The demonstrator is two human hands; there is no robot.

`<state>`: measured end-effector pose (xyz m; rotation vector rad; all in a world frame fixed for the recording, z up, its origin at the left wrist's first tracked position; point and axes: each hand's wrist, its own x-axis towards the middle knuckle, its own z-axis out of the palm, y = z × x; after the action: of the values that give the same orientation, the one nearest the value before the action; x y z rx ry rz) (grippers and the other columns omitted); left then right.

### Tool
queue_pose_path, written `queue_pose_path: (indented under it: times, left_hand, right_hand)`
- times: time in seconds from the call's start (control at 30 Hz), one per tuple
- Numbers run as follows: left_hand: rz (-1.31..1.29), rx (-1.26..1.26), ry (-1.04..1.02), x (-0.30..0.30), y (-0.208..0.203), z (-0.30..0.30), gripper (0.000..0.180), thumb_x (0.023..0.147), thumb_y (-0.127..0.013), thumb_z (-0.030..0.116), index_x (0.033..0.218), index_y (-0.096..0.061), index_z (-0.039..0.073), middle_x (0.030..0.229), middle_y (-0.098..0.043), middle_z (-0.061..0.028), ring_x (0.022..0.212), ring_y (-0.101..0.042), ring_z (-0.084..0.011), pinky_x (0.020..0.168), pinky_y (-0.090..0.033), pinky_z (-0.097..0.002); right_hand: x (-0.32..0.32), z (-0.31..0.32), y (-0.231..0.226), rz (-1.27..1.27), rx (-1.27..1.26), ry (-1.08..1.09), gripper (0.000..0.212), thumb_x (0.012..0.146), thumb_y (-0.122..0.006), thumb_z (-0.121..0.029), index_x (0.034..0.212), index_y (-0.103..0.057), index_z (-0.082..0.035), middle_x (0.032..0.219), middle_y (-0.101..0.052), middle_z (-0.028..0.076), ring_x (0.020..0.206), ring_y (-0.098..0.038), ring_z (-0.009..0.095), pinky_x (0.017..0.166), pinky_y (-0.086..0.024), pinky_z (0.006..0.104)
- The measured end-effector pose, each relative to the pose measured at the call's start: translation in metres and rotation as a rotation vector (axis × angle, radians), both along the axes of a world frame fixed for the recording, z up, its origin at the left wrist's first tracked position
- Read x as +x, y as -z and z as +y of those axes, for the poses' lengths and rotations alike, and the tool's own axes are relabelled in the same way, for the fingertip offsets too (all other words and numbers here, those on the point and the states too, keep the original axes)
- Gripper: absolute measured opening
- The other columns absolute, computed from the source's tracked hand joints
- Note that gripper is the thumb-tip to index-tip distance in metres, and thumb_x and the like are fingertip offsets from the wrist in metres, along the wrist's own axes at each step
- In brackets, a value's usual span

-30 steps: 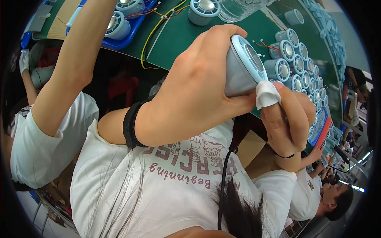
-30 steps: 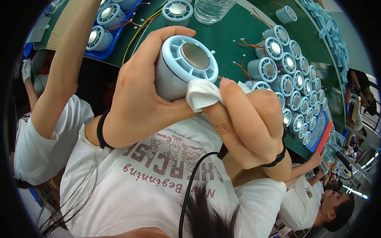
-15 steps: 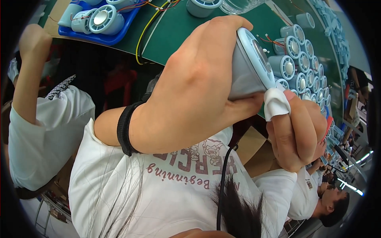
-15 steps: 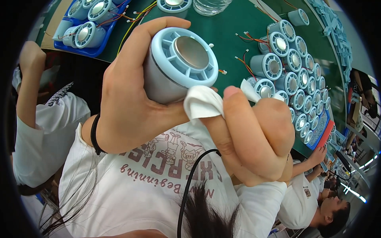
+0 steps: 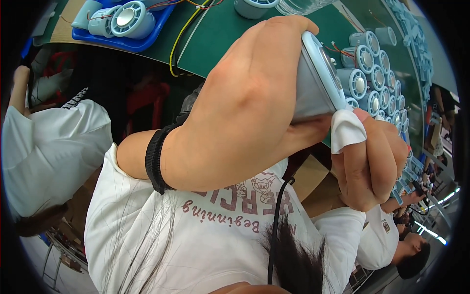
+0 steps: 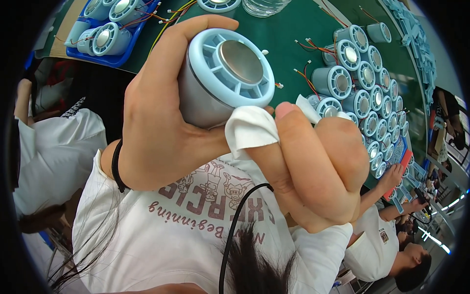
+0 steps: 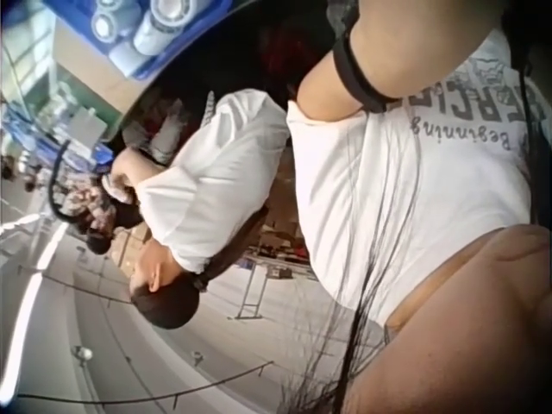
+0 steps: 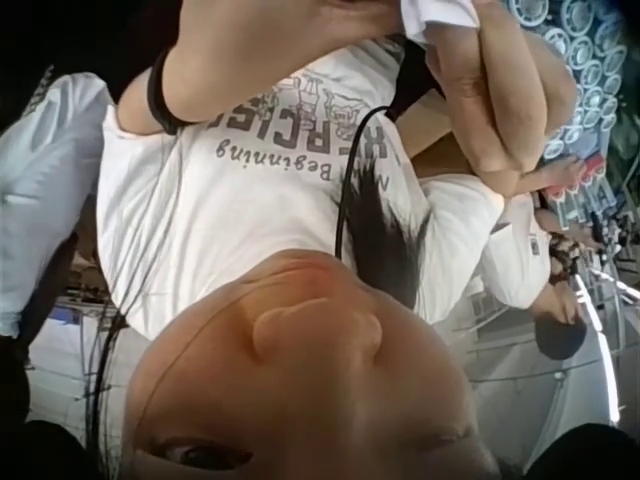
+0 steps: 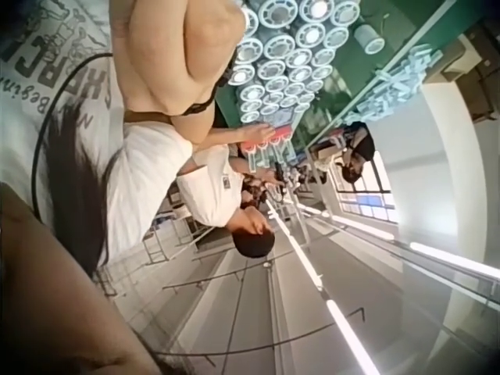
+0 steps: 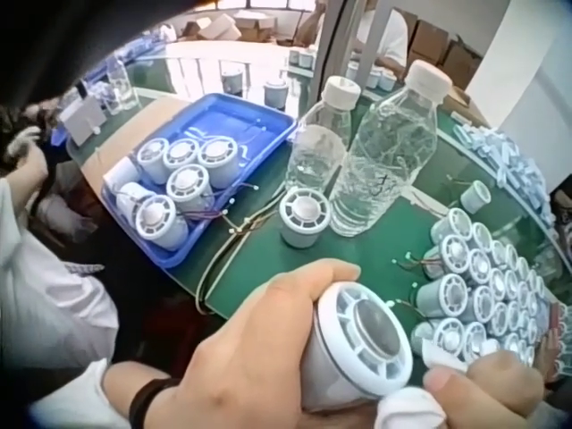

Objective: The person wipes a fan housing with a cloth, inserts a fan into the housing by hand, and then wipes the assembled unit before placing it into a cardboard box.

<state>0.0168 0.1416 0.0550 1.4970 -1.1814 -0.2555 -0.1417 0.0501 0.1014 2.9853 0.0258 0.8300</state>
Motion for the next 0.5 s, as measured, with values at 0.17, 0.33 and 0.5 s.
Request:
queue_pose_path:
  times: [0.17,0.33,0.5]
  left_hand:
    - [0.021,0.015,0.019,-0.0013,-0.0024,-0.0008,0.071,0.062,-0.090,0.017,0.122,-0.054,0.003,0.102,-0.063,-0.0078,0.086,-0.065,-0.0173,0.078,-0.051,-0.0271]
    - [-0.011,0.009,-0.008,0.0016,-0.0014,0.0026,0.072,0.062,-0.090,0.017,0.121,-0.053,0.002,0.098,-0.064,-0.0072,0.085,-0.064,-0.0151,0.077,-0.051,-0.0260]
    - [-0.003,0.012,0.014,-0.0002,-0.0077,0.0017,0.072,0.061,-0.090,0.018,0.122,-0.053,0.002,0.096,-0.064,-0.0067,0.084,-0.064,-0.0141,0.077,-0.051,-0.0254]
  right_hand:
    - [-0.0006,0.0087,0.0005,0.000,0.176,0.096,0.035,0.065,-0.077,-0.001,0.098,-0.069,0.004,0.106,-0.062,0.018,0.083,-0.063,0.029,0.063,-0.051,0.0339]
    - [-0.0048,0.0062,0.0007,0.004,0.112,0.131,0.032,0.068,-0.078,-0.003,0.099,-0.068,0.003,0.108,-0.062,0.017,0.081,-0.063,0.028,0.065,-0.050,0.0347]
    - [-0.0014,0.0081,0.0009,-0.047,0.270,0.097,0.035,0.070,-0.078,-0.004,0.102,-0.067,0.003,0.109,-0.062,0.017,0.079,-0.063,0.027,0.065,-0.050,0.0344]
